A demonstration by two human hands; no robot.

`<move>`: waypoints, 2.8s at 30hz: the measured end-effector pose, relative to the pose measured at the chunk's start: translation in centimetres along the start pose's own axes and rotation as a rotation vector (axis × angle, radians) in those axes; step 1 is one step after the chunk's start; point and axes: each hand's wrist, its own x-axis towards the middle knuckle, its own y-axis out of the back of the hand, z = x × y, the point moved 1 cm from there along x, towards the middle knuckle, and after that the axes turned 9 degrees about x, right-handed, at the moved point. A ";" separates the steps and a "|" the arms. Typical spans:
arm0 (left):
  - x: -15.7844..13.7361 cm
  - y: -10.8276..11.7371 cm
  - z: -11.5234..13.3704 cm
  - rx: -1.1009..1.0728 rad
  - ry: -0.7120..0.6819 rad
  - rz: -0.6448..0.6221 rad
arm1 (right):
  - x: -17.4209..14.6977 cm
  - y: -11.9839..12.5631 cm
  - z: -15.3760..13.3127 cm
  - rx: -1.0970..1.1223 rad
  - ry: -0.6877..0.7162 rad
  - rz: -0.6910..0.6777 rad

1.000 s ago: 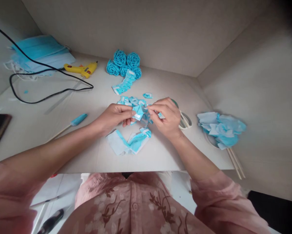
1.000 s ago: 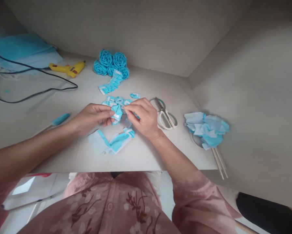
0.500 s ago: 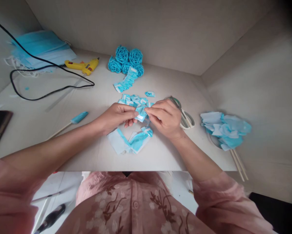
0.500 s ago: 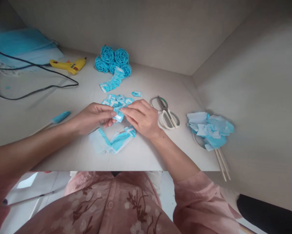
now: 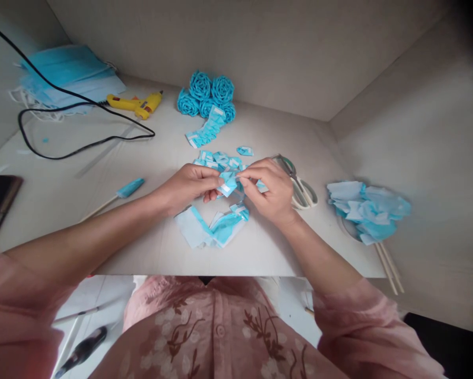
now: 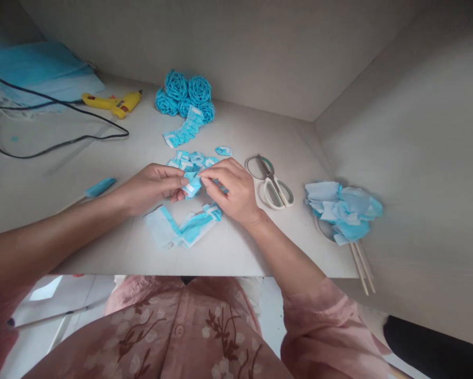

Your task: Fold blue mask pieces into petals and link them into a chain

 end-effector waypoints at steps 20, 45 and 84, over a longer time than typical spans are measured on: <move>-0.1 -0.1 0.2 -0.008 -0.012 0.000 | -0.4 -0.1 0.4 -0.165 0.161 0.001; 0.2 0.3 0.0 0.030 -0.055 0.084 | -0.2 0.0 0.5 0.287 -0.445 -0.143; 0.4 0.6 -0.7 0.062 -0.064 0.107 | -0.6 -0.9 1.6 0.626 -0.761 0.018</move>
